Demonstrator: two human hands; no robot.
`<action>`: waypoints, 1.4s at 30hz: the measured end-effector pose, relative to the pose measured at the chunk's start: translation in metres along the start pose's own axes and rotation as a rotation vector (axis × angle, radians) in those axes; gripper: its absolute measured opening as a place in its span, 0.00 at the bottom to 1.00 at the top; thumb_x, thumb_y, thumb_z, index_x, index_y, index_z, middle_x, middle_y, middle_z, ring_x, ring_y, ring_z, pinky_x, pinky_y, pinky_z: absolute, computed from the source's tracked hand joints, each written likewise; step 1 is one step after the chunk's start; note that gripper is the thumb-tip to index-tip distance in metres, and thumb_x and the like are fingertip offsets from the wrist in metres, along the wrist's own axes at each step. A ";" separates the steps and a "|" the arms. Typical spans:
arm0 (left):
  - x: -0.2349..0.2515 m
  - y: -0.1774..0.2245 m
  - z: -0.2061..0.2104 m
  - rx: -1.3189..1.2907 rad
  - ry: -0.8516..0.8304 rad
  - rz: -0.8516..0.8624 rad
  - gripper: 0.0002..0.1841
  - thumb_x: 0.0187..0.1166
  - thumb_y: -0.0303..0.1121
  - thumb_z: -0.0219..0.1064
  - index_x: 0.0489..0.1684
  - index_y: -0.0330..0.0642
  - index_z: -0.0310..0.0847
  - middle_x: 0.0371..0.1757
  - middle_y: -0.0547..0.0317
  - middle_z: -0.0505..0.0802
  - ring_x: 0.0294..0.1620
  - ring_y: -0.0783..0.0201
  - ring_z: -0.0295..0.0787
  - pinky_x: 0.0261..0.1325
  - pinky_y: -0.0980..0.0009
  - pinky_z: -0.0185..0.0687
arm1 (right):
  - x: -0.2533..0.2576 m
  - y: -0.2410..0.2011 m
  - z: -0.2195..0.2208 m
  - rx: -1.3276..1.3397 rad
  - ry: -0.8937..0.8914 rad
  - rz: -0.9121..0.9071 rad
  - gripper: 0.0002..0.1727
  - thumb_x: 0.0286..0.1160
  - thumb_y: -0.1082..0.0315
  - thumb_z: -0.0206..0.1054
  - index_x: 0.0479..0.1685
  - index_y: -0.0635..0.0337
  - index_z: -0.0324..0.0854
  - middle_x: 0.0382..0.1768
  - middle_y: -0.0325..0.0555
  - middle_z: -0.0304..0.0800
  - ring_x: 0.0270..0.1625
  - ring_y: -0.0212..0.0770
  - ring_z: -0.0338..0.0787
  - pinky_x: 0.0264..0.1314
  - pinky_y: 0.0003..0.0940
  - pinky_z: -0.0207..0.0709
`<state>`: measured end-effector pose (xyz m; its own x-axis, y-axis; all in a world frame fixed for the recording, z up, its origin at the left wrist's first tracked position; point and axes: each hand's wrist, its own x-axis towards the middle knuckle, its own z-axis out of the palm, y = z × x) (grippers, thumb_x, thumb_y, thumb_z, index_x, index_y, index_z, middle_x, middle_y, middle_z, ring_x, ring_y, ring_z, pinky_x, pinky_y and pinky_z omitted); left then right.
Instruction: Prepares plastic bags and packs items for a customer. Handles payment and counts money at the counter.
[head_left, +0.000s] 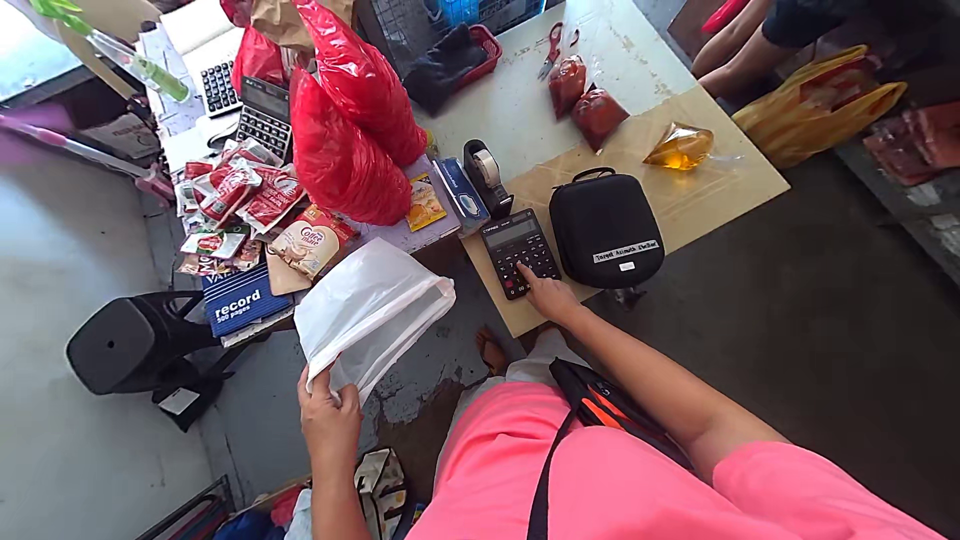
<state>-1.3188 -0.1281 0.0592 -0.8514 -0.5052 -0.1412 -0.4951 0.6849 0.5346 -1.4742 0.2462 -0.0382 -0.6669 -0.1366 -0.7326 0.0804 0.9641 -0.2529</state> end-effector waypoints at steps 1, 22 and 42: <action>0.000 -0.001 0.000 0.007 -0.004 -0.004 0.25 0.71 0.23 0.62 0.71 0.37 0.81 0.86 0.32 0.68 0.61 0.40 0.89 0.46 0.44 0.89 | 0.002 0.002 0.001 0.009 -0.003 0.000 0.41 0.88 0.66 0.50 0.98 0.36 0.36 0.59 0.65 0.89 0.65 0.67 0.88 0.67 0.65 0.77; 0.016 0.005 0.002 -0.015 -0.008 0.027 0.23 0.71 0.23 0.62 0.68 0.40 0.81 0.81 0.33 0.73 0.60 0.41 0.89 0.42 0.45 0.90 | -0.031 0.033 0.005 -0.039 -0.010 0.067 0.33 0.89 0.65 0.49 0.95 0.42 0.53 0.59 0.66 0.90 0.65 0.67 0.88 0.68 0.65 0.75; 0.010 -0.003 -0.003 -0.013 0.052 -0.008 0.22 0.72 0.27 0.65 0.68 0.38 0.82 0.85 0.32 0.68 0.63 0.39 0.87 0.49 0.42 0.88 | -0.019 0.020 0.010 0.006 0.045 0.016 0.34 0.88 0.67 0.49 0.94 0.36 0.55 0.61 0.63 0.89 0.67 0.65 0.87 0.67 0.65 0.76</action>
<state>-1.3249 -0.1365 0.0582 -0.8371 -0.5375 -0.1020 -0.4991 0.6739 0.5448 -1.4531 0.2654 -0.0356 -0.6984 -0.1101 -0.7072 0.0958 0.9648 -0.2448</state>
